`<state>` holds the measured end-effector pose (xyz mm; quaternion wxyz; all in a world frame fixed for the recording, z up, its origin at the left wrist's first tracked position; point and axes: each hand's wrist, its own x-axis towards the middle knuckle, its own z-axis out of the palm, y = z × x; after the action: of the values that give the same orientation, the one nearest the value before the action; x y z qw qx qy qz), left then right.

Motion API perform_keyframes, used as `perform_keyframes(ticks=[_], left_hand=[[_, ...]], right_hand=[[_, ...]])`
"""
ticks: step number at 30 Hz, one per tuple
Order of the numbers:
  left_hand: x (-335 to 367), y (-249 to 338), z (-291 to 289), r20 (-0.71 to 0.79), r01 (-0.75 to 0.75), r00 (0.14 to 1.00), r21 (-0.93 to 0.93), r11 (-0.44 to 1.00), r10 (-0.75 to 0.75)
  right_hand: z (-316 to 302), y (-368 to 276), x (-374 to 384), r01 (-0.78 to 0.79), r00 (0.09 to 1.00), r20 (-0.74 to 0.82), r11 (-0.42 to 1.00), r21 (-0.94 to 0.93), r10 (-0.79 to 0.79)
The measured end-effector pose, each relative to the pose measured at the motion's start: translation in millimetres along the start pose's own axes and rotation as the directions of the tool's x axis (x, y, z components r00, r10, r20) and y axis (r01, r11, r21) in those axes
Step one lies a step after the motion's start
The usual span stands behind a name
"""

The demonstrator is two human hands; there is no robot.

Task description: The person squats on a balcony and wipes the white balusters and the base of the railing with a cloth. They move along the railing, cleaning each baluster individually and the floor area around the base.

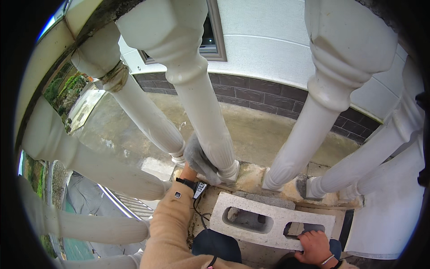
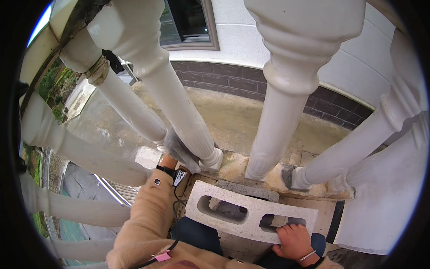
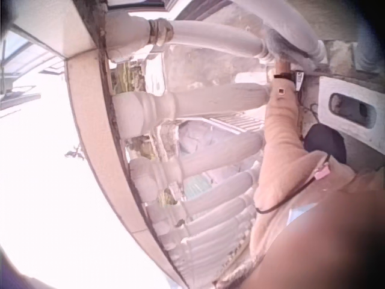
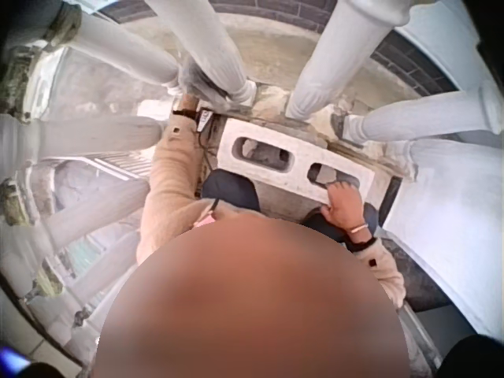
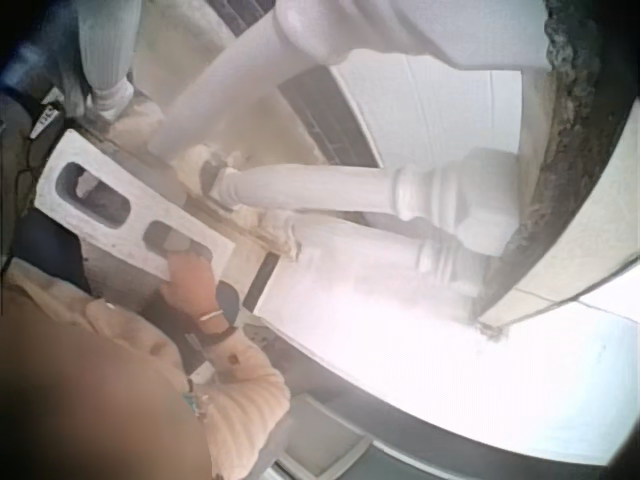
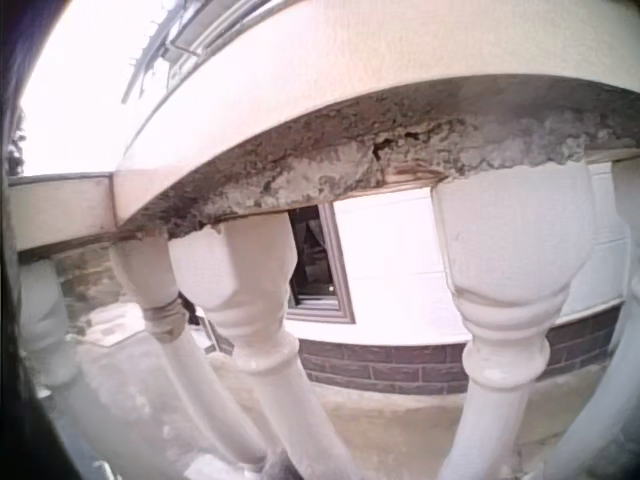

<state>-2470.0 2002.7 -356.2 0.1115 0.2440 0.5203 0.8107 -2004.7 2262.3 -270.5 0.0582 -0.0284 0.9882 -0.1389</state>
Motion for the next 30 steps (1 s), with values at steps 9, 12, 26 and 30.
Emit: perform_keyframes(ticks=[9, 12, 26, 30], left_hand=[[140, 249, 84, 0.343, -0.795, 0.554, 0.489, 0.36, 0.759], [165, 265, 88, 0.331, -0.709, 0.622, 0.621, 0.332, 0.71], [176, 242, 74, 0.197, -0.467, 0.717, 0.848, 0.251, 0.669], [186, 240, 59, 0.199, -0.467, 0.7, 0.855, 0.228, 0.686]], right_hand=[[4, 0, -4, -0.001, 1.0, -0.022, 1.0, -0.031, 0.0], [4, -1, -5, 0.001, 1.0, -0.027, 0.999, -0.04, -0.002], [17, 1, -13, 0.009, 0.995, -0.103, 0.997, -0.074, -0.016], [14, 0, -10, 0.0, 0.997, -0.08, 0.998, -0.064, -0.005]])
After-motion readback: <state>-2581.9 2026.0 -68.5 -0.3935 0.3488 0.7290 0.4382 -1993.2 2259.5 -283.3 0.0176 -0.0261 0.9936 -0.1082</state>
